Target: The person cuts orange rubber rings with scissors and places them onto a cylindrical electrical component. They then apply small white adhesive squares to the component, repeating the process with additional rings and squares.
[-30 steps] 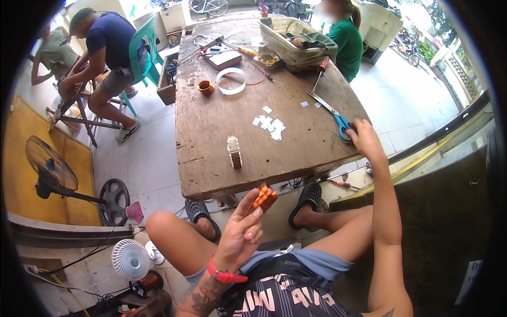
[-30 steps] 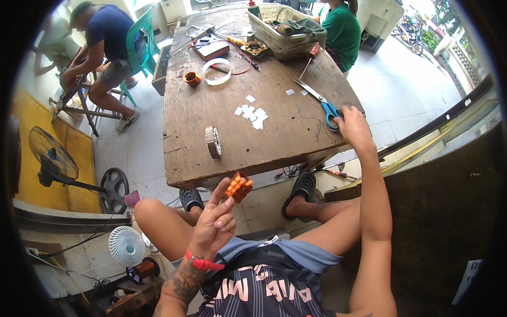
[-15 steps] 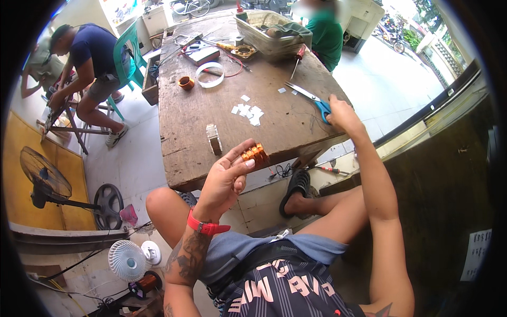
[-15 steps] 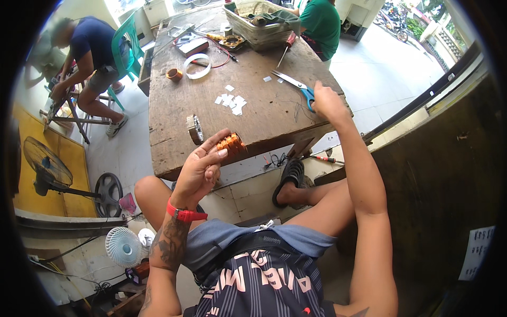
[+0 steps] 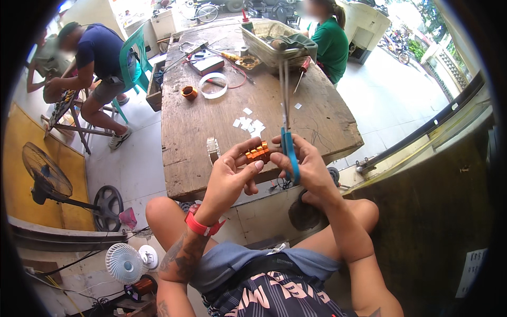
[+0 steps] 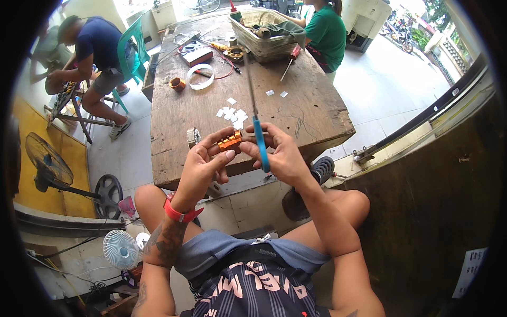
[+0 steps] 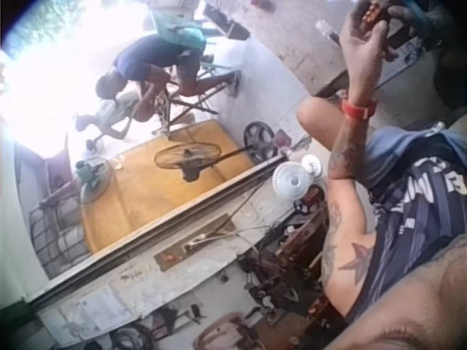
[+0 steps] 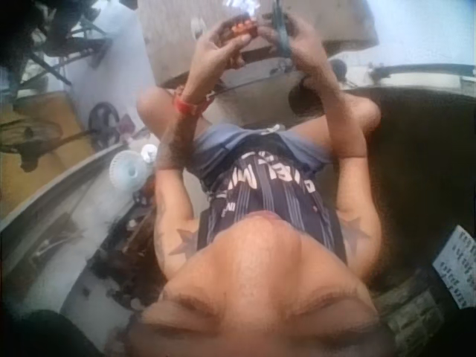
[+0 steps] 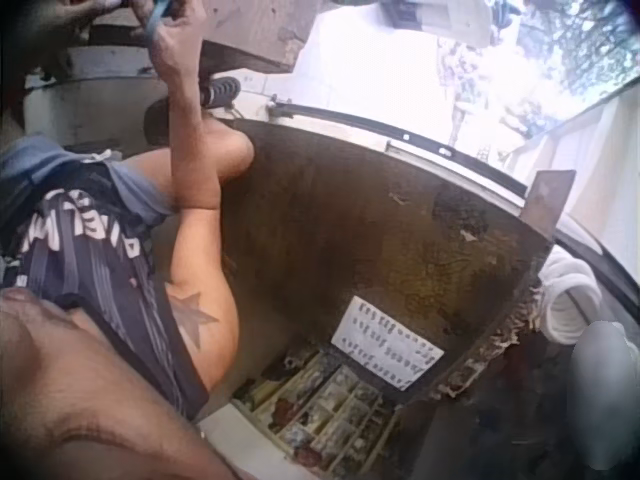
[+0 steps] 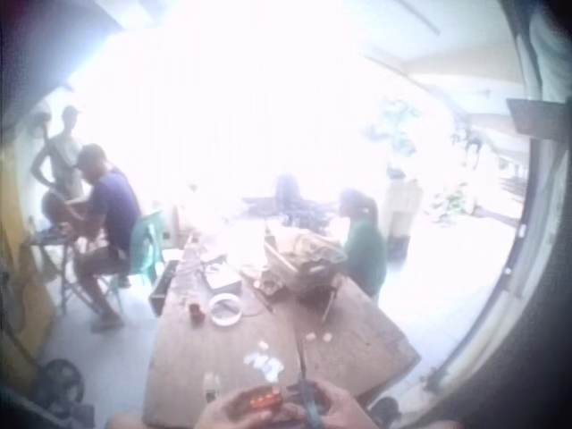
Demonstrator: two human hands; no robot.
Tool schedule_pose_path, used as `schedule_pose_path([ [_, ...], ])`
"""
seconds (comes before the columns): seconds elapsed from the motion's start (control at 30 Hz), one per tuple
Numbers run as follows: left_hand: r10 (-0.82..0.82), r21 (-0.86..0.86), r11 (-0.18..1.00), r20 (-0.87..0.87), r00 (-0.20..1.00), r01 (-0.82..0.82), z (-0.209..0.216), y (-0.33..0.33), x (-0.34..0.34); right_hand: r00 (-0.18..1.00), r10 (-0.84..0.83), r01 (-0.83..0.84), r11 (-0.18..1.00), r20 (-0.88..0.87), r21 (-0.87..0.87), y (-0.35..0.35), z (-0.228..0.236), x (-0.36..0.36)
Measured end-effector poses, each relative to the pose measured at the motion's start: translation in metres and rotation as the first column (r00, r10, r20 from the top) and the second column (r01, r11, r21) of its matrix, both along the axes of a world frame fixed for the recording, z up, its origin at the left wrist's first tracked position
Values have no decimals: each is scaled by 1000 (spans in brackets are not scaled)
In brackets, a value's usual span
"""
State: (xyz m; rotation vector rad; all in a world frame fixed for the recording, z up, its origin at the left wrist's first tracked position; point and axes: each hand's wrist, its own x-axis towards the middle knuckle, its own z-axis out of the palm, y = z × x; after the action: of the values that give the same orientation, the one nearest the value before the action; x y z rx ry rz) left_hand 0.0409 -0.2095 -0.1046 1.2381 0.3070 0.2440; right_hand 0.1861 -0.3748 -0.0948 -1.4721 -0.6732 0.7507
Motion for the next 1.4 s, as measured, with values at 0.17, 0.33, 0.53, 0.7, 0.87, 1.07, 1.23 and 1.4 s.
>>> schedule_pose_path([
  [0.17,-7,139,990,23,1000,3,-6,-6,3,999,32,-32,999,20,14,6,-8,7],
  [0.33,-50,22,999,16,999,50,-16,-10,4,995,-11,3,997,102,74,4,-19,11],
  [0.53,-50,-374,925,40,998,61,-33,-6,0,989,-44,50,998,144,-39,4,-17,0],
  [0.7,1,-487,874,-6,1000,-4,-39,-3,0,932,-157,185,981,327,-58,-27,-13,-5],
  [0.87,49,-405,911,-75,996,-75,-41,-14,5,902,-74,172,965,425,-197,-71,-26,-31],
  [1.07,66,-464,882,-62,996,-88,-37,-17,1,912,54,97,935,408,-342,-97,-48,-73],
  [1.23,65,-432,899,-33,997,-73,-37,-15,1,905,80,89,925,418,-370,-99,-56,-78],
  [1.4,55,-424,904,-19,998,-57,-39,-13,-1,897,105,86,911,428,-404,-99,-59,-76],
])
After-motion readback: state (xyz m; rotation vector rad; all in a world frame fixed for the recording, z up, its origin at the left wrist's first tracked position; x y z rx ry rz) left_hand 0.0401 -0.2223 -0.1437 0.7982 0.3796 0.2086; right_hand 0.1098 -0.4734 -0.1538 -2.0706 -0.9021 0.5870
